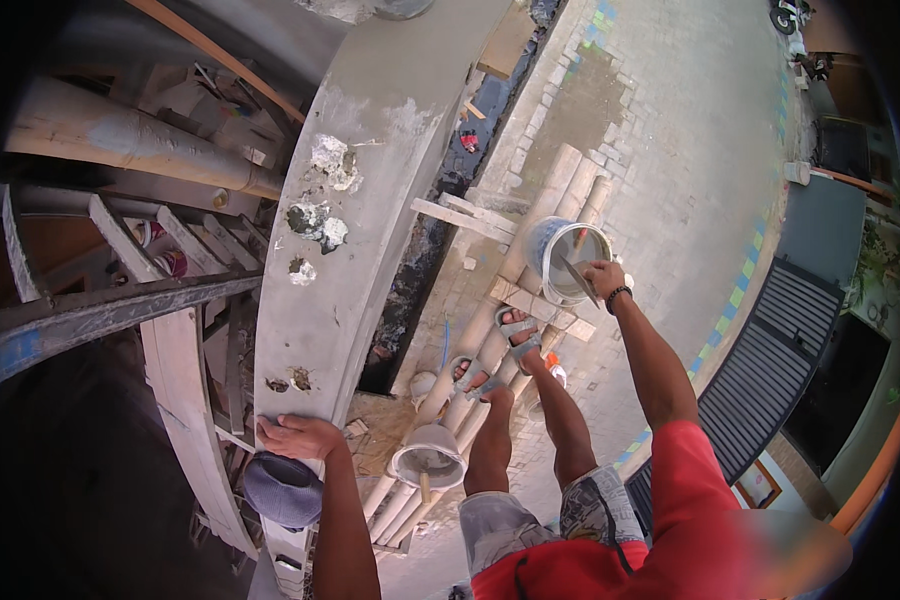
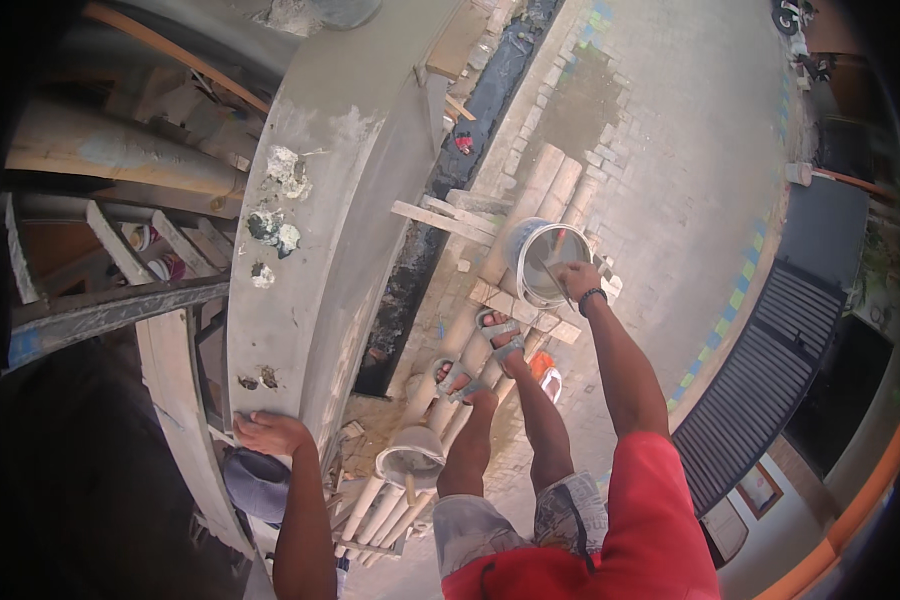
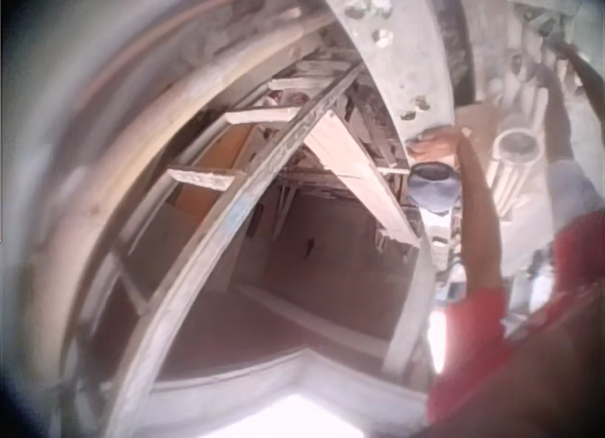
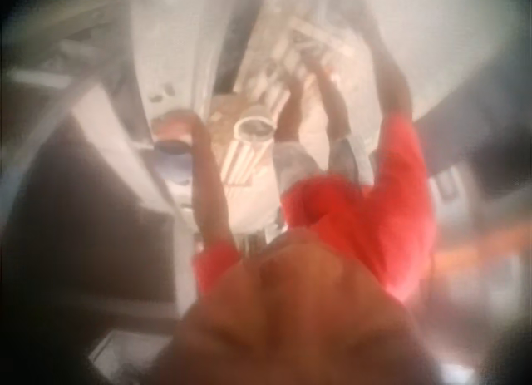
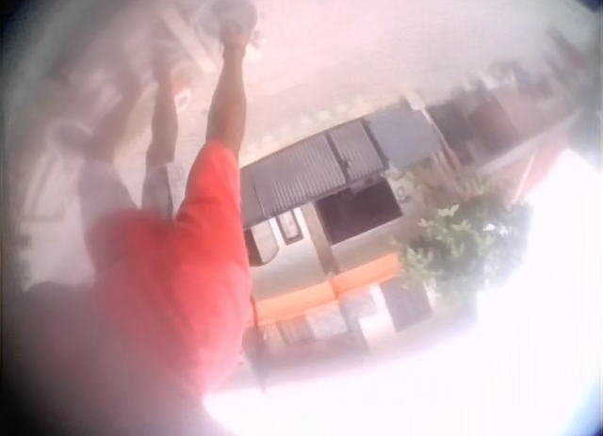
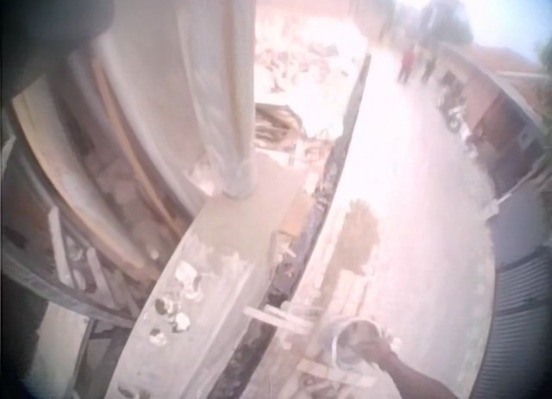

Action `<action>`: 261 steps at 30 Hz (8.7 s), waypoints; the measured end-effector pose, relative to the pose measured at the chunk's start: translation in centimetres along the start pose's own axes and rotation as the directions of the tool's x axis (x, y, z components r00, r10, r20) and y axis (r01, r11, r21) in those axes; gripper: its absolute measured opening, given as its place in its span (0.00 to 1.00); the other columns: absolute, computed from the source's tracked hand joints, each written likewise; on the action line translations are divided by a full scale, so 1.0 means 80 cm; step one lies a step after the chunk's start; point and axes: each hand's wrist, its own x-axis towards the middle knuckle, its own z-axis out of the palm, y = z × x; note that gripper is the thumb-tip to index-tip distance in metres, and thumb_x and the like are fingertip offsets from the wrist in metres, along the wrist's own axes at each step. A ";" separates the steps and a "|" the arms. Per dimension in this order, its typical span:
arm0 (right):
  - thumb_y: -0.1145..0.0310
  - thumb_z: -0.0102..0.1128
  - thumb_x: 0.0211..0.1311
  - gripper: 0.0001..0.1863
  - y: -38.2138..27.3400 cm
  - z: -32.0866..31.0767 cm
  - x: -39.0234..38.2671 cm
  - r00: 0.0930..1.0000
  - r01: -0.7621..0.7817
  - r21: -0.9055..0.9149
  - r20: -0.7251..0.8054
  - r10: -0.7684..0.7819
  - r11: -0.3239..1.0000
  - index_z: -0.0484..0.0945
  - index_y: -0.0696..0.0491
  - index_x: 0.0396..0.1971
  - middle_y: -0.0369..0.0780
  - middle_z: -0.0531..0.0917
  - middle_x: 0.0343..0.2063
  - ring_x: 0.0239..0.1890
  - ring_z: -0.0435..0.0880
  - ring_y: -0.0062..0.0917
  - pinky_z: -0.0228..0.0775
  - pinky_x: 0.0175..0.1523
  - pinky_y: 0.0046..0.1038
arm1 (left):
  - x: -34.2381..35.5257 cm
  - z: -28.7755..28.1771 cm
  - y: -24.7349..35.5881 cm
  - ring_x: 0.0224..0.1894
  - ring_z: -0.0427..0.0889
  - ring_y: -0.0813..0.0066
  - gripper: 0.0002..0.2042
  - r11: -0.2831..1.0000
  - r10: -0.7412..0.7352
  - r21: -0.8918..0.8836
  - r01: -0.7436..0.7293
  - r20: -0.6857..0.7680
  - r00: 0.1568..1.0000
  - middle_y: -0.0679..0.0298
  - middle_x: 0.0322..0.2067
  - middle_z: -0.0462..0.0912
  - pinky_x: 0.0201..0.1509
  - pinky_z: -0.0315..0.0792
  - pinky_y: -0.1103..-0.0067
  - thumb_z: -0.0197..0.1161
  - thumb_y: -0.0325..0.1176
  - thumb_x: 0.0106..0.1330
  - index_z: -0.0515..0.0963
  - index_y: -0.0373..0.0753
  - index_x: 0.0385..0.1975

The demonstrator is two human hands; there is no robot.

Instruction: The person scoops plaster from a bucket using a trowel and applies it to a vertical wall surface. They smooth the plaster with a rectangular float, repeatedly dipping the float into a bucket of water to aid in finishing the surface.

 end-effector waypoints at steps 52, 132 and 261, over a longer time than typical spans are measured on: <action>0.77 0.59 0.50 0.33 -0.427 -0.102 -0.240 0.532 0.787 -0.361 -0.012 -0.847 0.500 0.63 0.52 0.60 0.51 0.76 0.48 0.46 0.79 0.49 0.74 0.49 0.40 | 0.014 -0.032 0.052 0.61 0.59 0.43 0.22 0.973 -0.177 -0.120 0.198 0.164 0.971 0.45 0.60 0.60 0.63 0.52 0.53 0.37 0.42 0.73 0.63 0.34 0.59; 0.69 0.64 0.46 0.27 -0.518 -0.066 -0.211 0.627 0.674 -0.600 0.158 -0.763 0.430 0.74 0.50 0.52 0.54 0.82 0.29 0.37 0.83 0.48 0.75 0.44 0.42 | 0.014 -0.030 0.055 0.63 0.57 0.44 0.23 0.973 -0.185 -0.102 0.209 0.207 0.961 0.44 0.62 0.59 0.65 0.50 0.53 0.38 0.41 0.72 0.62 0.33 0.61; 0.64 0.58 0.49 0.20 -0.582 -0.166 -0.087 0.767 0.514 -0.426 -0.161 -0.621 0.745 0.80 0.58 0.42 0.54 0.82 0.41 0.45 0.81 0.47 0.74 0.51 0.41 | -0.002 -0.011 0.039 0.64 0.57 0.44 0.26 0.984 -0.147 -0.067 0.164 0.204 0.968 0.46 0.62 0.58 0.64 0.52 0.53 0.33 0.46 0.74 0.60 0.34 0.63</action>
